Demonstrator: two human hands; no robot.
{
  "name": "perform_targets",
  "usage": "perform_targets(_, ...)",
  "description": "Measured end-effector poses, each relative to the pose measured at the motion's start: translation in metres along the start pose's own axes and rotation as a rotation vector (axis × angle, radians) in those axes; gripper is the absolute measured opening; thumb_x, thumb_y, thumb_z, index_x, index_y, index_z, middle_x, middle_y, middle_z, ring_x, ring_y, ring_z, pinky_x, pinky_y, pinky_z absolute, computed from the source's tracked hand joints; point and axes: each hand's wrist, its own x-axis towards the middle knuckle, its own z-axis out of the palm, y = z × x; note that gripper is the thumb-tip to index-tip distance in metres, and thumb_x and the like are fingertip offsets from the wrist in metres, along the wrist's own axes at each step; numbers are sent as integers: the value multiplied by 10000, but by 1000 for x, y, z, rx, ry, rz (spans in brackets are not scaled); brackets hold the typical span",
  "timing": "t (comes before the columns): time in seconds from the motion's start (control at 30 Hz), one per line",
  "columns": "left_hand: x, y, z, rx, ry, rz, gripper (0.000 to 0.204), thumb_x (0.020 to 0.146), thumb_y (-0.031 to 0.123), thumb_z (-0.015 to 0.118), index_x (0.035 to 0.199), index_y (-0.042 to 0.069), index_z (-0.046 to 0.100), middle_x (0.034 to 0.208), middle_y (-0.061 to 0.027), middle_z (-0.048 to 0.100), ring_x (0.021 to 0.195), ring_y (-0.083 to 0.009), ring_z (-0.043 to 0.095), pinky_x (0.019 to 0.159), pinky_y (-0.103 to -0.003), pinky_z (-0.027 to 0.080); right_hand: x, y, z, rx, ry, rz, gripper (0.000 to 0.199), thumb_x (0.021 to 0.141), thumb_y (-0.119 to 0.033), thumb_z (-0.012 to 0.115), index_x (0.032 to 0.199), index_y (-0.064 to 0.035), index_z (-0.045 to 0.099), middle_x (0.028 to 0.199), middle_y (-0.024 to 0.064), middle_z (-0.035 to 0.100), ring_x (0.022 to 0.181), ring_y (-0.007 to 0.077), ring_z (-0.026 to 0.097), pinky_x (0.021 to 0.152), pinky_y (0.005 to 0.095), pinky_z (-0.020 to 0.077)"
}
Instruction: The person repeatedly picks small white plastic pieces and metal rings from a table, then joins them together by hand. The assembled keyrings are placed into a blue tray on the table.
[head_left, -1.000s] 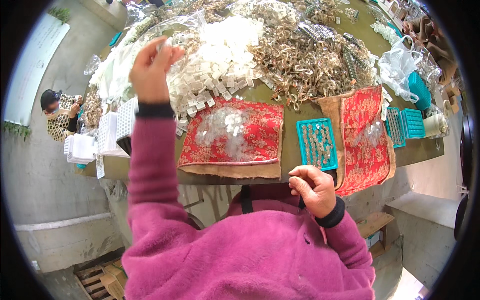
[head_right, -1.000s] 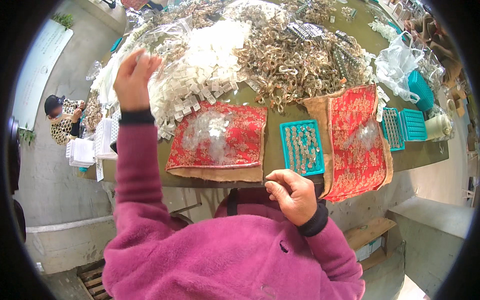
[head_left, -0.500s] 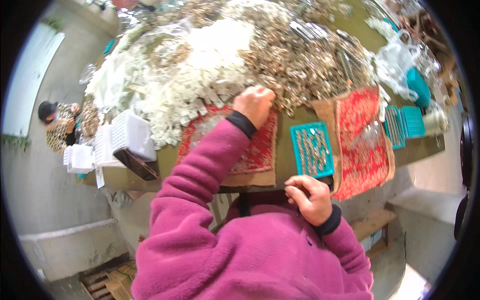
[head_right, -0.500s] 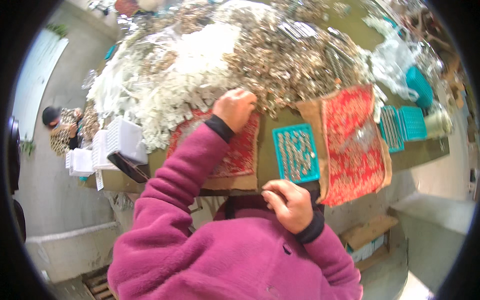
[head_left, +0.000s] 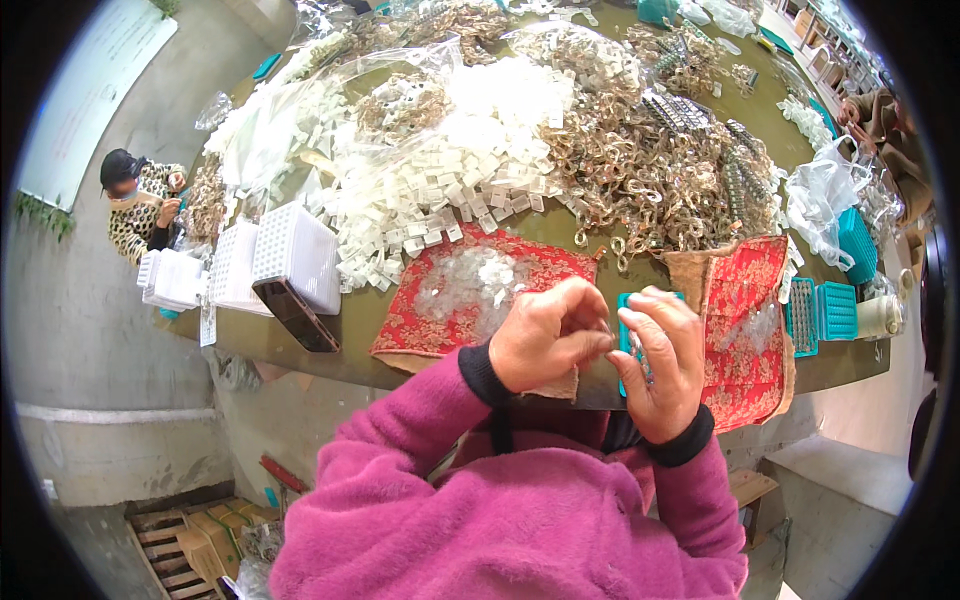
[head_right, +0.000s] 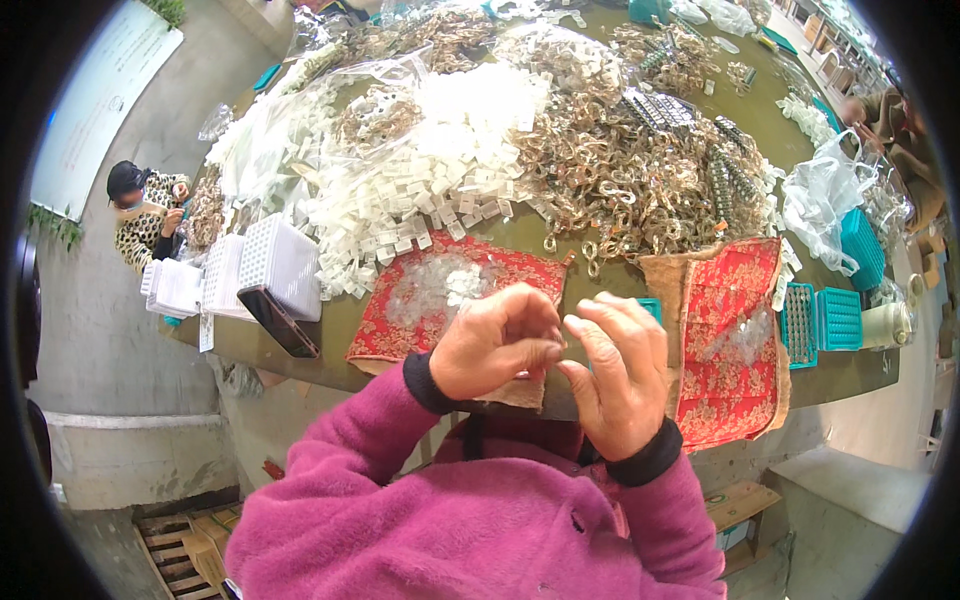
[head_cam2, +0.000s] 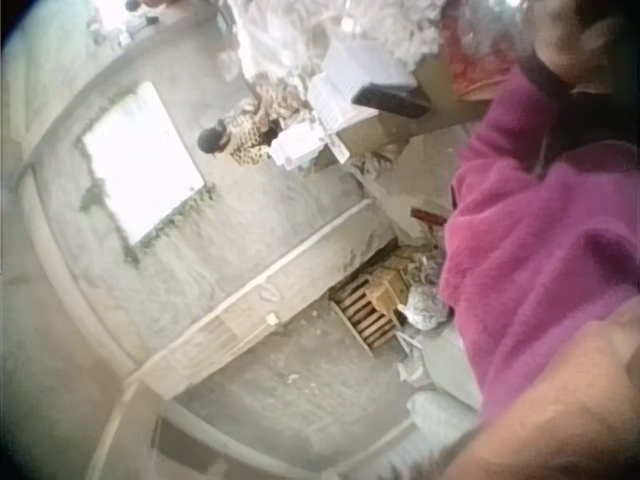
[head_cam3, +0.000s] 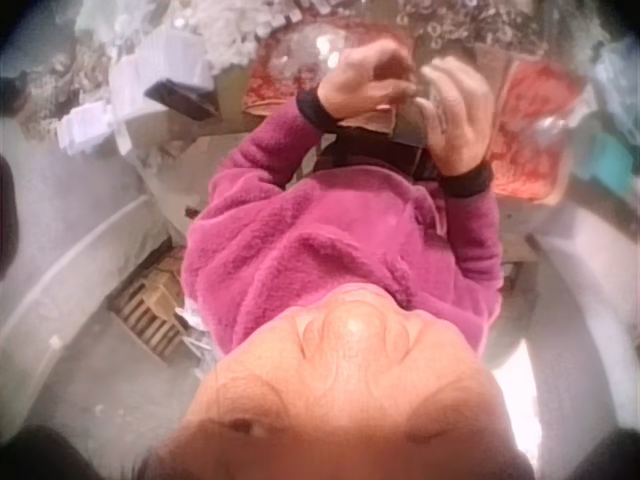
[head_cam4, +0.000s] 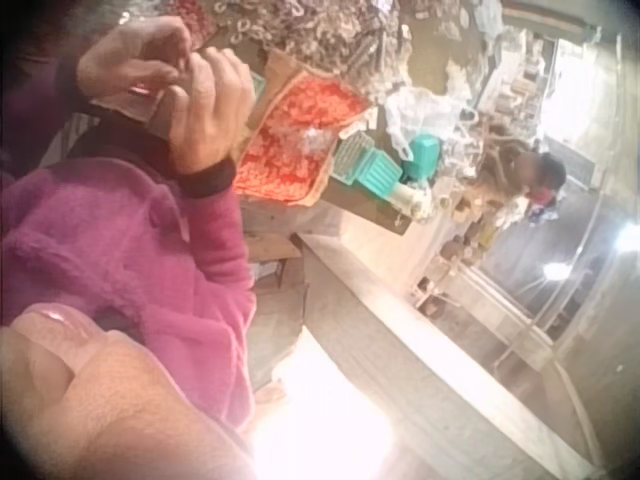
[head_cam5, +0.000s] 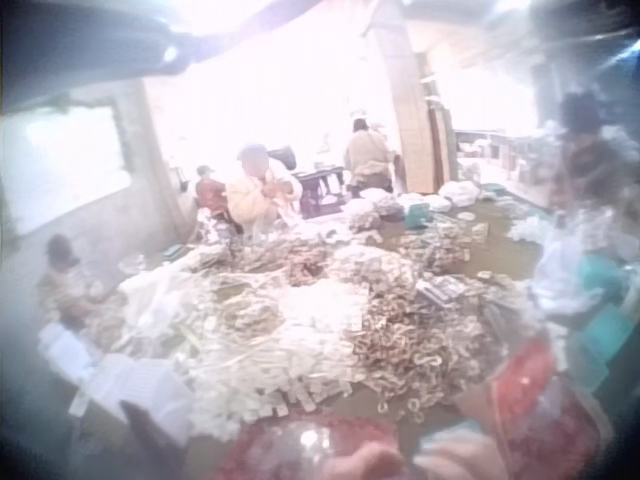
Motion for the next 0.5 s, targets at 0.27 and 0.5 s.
perform_targets(0.27,-25,-8,2,-210,-114,-62,209,980,-13,716,1181,-15,660,999,-60,717,855,-112,710,762,-279,607,-23,-3,10,362,-152,338,165,895,24,772,1034,-16,693,905,114,686,757,223,699,660,322,554)
perform_targets(0.5,-24,-12,8,435,121,586,240,823,6,814,1043,29,722,1037,-114,673,915,-255,712,767,-351,602,-38,-13,10,656,-188,691,129,894,44,719,998,-16,672,841,69,647,697,118,661,612,293,516)
